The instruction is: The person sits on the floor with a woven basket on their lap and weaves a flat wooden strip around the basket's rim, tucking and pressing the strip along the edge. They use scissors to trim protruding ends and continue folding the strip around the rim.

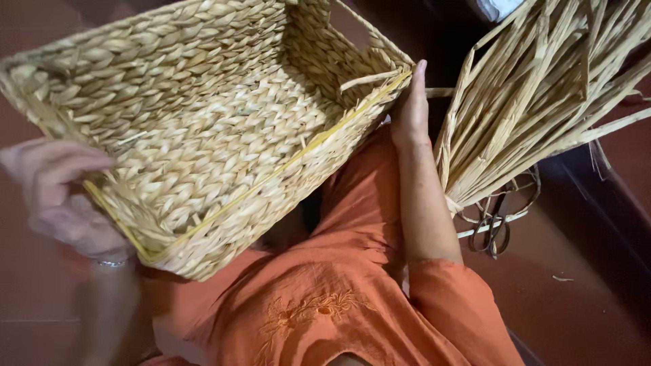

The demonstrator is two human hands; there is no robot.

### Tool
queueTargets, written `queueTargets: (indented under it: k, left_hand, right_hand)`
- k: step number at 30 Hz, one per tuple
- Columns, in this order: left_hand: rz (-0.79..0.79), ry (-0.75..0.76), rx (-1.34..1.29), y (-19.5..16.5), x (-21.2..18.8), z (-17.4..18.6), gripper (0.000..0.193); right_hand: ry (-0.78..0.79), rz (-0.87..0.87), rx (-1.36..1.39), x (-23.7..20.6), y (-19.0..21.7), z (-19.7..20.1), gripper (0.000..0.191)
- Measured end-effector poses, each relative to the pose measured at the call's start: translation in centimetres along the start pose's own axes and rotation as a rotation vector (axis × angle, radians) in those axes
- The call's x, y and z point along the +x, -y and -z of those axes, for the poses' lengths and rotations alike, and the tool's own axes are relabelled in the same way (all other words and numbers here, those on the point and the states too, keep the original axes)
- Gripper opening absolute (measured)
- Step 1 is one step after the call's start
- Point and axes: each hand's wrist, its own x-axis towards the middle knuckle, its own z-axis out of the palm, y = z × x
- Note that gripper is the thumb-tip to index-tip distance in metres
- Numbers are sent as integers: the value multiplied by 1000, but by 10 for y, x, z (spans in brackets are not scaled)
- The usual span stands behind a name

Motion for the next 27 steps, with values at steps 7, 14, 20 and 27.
queueTargets:
  k: [7, 14, 20, 27]
  left_hand:
    - [494, -199, -363, 23, -41, -19, 57]
    - [889, -80, -574, 72, -88, -2, 51]
    - [1295, 37, -661, 112, -107, -5, 63]
    - [1283, 74, -648, 162, -117, -50, 71]
  right_hand:
    - [169, 16, 52, -7, -2, 10, 77]
    - [169, -29, 70, -15, -15, 13, 66]
    - [274, 61, -38, -46, -14, 4, 76]
    - [223, -20, -77, -54, -16, -6, 78]
